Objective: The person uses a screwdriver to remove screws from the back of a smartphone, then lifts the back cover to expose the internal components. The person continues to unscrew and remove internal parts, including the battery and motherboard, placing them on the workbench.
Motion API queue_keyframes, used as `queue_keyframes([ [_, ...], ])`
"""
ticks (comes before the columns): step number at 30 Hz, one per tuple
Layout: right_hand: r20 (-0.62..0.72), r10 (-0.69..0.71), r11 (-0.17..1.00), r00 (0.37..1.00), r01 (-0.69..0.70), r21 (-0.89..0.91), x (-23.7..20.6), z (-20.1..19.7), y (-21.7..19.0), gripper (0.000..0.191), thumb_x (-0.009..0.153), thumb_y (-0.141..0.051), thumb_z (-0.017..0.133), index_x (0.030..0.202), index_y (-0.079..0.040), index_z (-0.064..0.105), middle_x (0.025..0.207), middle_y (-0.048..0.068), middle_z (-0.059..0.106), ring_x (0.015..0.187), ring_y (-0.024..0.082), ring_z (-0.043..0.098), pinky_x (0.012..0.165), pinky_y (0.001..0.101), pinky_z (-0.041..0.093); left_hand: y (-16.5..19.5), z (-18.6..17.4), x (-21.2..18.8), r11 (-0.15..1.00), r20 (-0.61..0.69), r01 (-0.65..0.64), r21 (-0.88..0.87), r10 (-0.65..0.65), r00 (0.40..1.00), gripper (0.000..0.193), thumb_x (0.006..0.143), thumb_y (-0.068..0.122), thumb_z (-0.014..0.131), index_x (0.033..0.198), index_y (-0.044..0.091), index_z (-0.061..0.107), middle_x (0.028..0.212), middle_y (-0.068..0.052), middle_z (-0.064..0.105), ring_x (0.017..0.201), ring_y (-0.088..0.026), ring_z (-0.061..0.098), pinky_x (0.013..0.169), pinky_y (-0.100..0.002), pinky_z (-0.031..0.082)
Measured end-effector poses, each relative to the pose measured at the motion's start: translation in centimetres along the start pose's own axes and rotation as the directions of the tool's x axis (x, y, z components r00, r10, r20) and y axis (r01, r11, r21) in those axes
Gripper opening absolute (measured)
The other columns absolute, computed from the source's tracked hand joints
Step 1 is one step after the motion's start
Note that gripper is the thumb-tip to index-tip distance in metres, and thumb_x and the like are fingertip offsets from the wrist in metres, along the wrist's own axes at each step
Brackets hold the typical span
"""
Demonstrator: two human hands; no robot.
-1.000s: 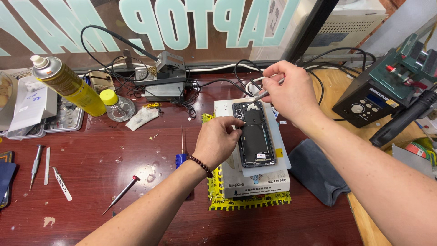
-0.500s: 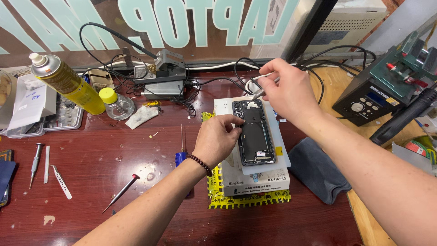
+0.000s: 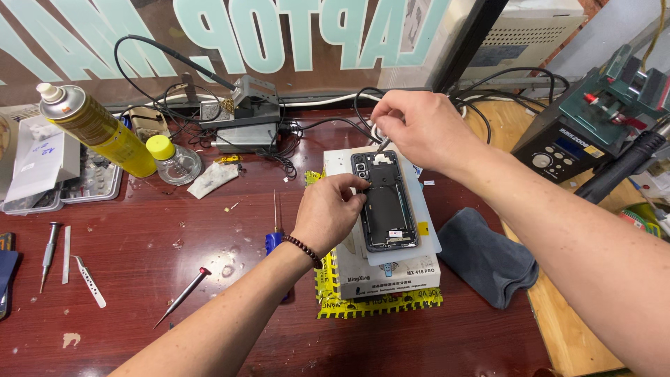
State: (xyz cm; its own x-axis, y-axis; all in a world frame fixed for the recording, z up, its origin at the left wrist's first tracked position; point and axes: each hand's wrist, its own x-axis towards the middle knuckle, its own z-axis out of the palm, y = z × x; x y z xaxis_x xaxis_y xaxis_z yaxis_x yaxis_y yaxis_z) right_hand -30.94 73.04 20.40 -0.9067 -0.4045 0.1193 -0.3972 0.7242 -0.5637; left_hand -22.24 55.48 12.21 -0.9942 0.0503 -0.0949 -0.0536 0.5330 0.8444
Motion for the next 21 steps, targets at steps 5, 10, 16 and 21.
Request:
queue_keyframes([
  [5, 0.020, -0.061, 0.981, 0.998, 0.056, 0.183, -0.06, 0.72, -0.32, 0.029, 0.092, -0.008, 0.056, 0.117, -0.009, 0.072, 0.092, 0.003, 0.078, 0.090, 0.012, 0.074, 0.082, 0.0291, 0.058, -0.05, -0.06, -0.01, 1.000, 0.010, 0.014, 0.009, -0.014, 1.000, 0.025, 0.085, 0.017, 0.072, 0.109, 0.016, 0.079, 0.079, -0.009, 0.074, 0.070, -0.022, 0.072, 0.069, -0.036, 0.057],
  [10, -0.001, -0.065, 0.993, 0.998, 0.065, 0.100, 0.52, 0.62, -0.80, 0.027, 0.086, -0.007, 0.068, 0.112, -0.008, 0.073, 0.092, 0.006, 0.075, 0.085, 0.014, 0.072, 0.076, 0.0301, 0.057, -0.10, -0.08, 0.04, 1.000, 0.006, 0.003, -0.004, -0.003, 1.000, 0.024, 0.085, 0.017, 0.072, 0.109, 0.015, 0.078, 0.079, -0.008, 0.074, 0.070, -0.021, 0.072, 0.069, -0.036, 0.057],
  [16, 0.005, -0.044, 0.990, 0.999, 0.043, 0.136, 0.67, 0.54, -0.71, 0.025, 0.085, -0.011, 0.070, 0.110, -0.009, 0.073, 0.092, 0.006, 0.076, 0.083, 0.015, 0.072, 0.074, 0.0296, 0.057, -0.26, -0.02, -0.05, 1.000, 0.005, 0.002, -0.019, -0.002, 1.000, 0.025, 0.085, 0.017, 0.072, 0.109, 0.015, 0.078, 0.077, -0.008, 0.073, 0.069, -0.021, 0.072, 0.068, -0.036, 0.056],
  [21, -0.104, -0.014, 0.997, 0.995, 0.021, 0.076, 0.28, 0.94, -0.21, 0.019, 0.094, -0.015, 0.067, 0.111, -0.007, 0.071, 0.089, 0.006, 0.075, 0.081, 0.014, 0.072, 0.074, 0.0299, 0.056, -0.47, 0.02, 0.01, 0.999, -0.007, -0.015, -0.031, 0.015, 1.000, 0.025, 0.085, 0.017, 0.072, 0.109, 0.015, 0.078, 0.077, -0.008, 0.073, 0.068, -0.021, 0.071, 0.068, -0.035, 0.057],
])
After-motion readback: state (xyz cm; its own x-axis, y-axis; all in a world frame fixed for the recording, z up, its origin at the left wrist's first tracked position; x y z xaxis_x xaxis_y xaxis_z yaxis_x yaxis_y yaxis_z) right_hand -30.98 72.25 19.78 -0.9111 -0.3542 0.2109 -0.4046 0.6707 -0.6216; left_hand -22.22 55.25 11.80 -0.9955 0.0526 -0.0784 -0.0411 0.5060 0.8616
